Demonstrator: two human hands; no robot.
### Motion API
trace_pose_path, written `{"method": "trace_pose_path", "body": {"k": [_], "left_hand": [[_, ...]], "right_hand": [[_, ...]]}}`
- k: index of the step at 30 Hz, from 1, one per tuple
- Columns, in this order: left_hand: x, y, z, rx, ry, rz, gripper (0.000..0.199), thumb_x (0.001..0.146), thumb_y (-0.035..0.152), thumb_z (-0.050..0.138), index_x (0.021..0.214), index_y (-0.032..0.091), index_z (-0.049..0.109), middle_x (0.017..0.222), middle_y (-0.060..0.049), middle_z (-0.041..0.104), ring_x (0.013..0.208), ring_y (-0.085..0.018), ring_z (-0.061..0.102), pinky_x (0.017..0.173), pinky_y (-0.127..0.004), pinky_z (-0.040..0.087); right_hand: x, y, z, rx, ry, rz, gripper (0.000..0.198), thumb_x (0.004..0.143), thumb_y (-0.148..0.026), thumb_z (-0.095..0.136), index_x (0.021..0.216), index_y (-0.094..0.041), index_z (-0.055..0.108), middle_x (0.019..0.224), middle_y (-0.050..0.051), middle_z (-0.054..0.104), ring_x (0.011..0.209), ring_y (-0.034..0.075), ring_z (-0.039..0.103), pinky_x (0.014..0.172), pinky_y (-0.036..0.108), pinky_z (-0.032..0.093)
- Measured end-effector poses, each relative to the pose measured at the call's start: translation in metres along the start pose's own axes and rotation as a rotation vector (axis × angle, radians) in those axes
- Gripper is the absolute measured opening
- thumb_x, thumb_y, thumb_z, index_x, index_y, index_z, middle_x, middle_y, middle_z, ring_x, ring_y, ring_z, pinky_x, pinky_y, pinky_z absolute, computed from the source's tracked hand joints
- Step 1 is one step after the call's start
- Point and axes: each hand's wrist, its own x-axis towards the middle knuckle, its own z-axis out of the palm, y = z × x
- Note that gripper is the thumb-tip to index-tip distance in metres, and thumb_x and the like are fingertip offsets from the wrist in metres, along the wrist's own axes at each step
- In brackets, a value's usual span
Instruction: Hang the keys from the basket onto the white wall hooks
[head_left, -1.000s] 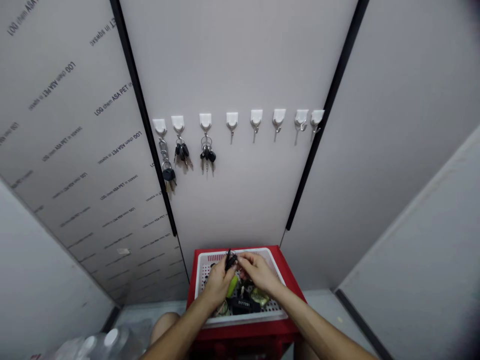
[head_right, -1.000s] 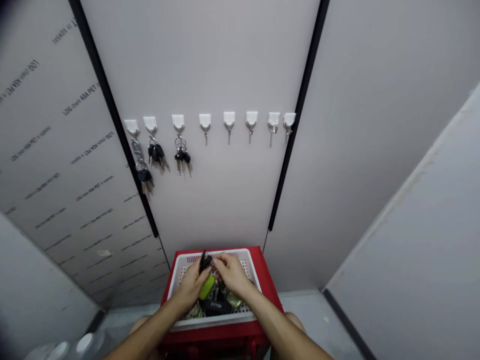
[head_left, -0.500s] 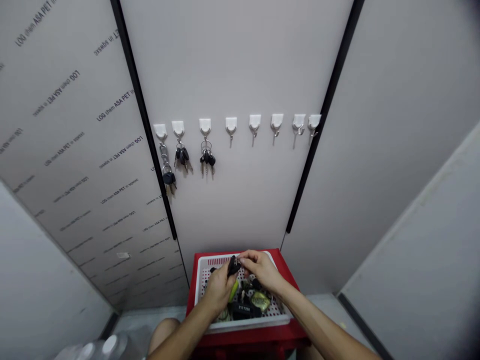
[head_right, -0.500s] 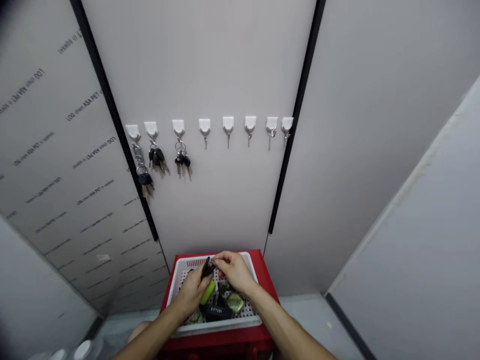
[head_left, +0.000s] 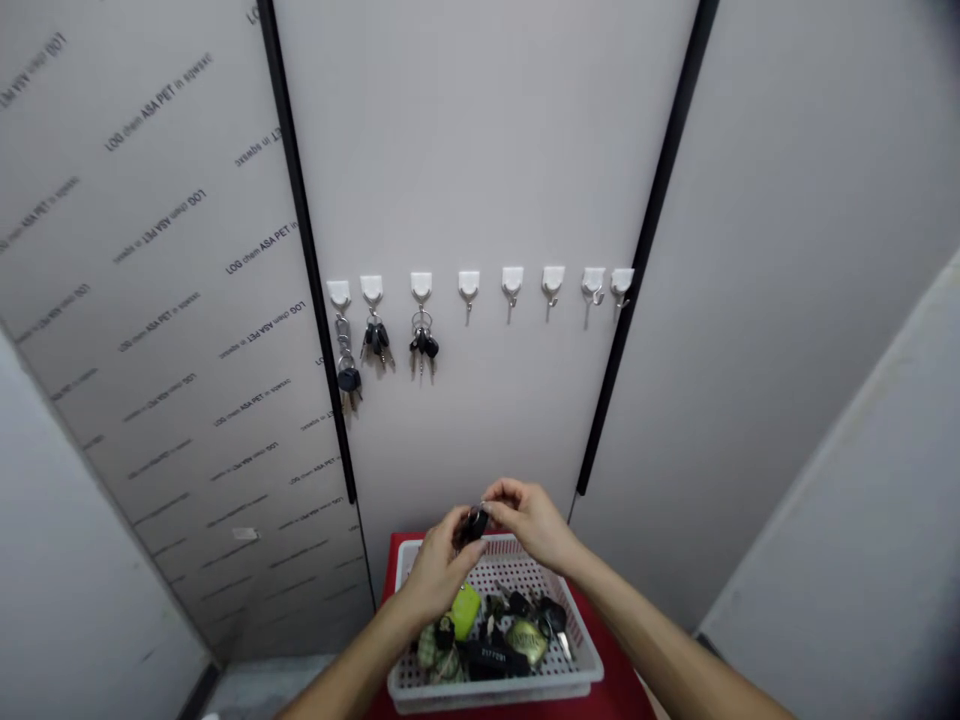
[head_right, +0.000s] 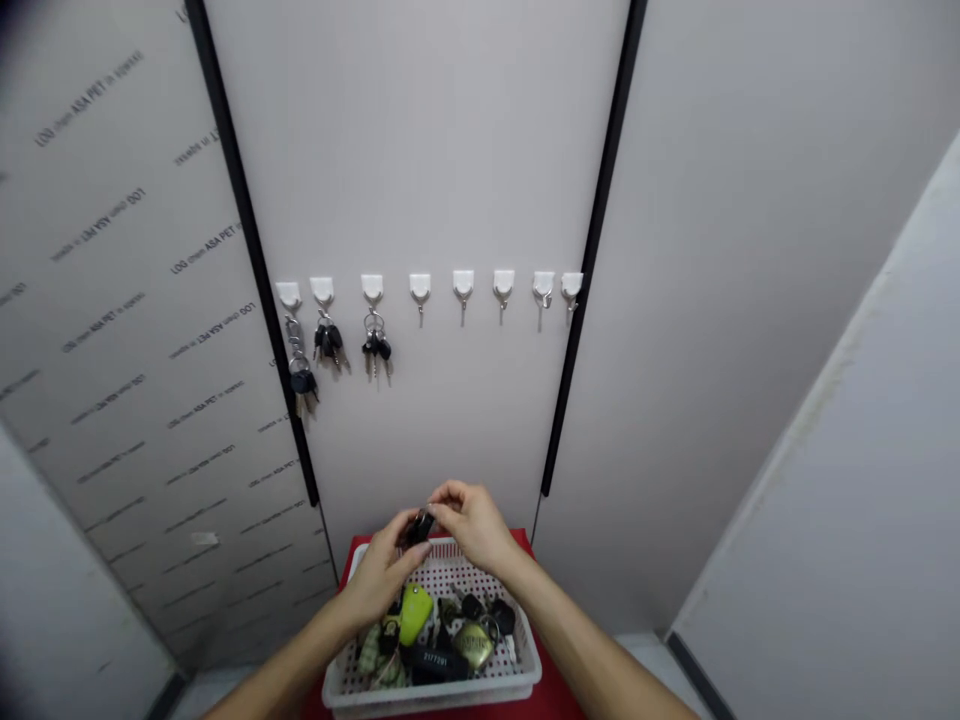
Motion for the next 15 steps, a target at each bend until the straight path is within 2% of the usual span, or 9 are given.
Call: {"method": "trace_pose_path", "body": {"k": [4, 6, 10, 15], "left_hand": [[0.011, 0.013, -0.012, 0.011, 0.033, 0.048, 0.033, 0.067, 0.022, 0.045, 0.098, 0.015, 0.04, 0.093, -0.004, 0.053, 0.082, -0.013, 0.047, 0.074, -0.025, 0.036], [0.021, 0.023, -0.02, 0.025, 0.031, 0.072, 0.029, 0.068, 0.022, 0.042, 0.096, 0.015, 0.043, 0.085, -0.002, 0.054, 0.075, -0.012, 0.048, 0.069, -0.024, 0.038], [0.058, 0.053, -0.042, 0.035, 0.065, 0.127, 0.016, 0.069, 0.022, 0.038, 0.079, 0.013, 0.048, 0.06, 0.002, 0.051, 0.055, -0.008, 0.046, 0.056, -0.02, 0.038], [0.116, 0.096, -0.064, -0.095, 0.229, 0.137, 0.013, 0.07, 0.023, 0.037, 0.069, 0.013, 0.045, 0.05, 0.004, 0.046, 0.042, -0.005, 0.044, 0.046, -0.018, 0.037]], "right_hand": [[0.014, -0.026, -0.002, -0.065, -0.004, -0.104, 0.007, 0.061, -0.02, 0.046, 0.062, -0.014, 0.049, 0.048, -0.004, 0.047, 0.046, 0.006, 0.043, 0.049, 0.02, 0.036], [0.023, -0.043, -0.006, -0.067, 0.024, -0.155, 0.007, 0.06, -0.02, 0.047, 0.062, -0.014, 0.049, 0.048, -0.004, 0.047, 0.046, 0.006, 0.044, 0.049, 0.02, 0.037], [0.049, -0.084, -0.018, -0.005, 0.186, -0.25, 0.008, 0.058, -0.019, 0.049, 0.063, -0.013, 0.049, 0.05, -0.004, 0.048, 0.044, 0.005, 0.045, 0.047, 0.02, 0.039], [0.088, -0.134, -0.037, 0.047, 0.388, -0.406, 0.011, 0.06, -0.015, 0.047, 0.07, -0.012, 0.048, 0.055, -0.005, 0.048, 0.044, 0.003, 0.047, 0.049, 0.019, 0.042]]}}
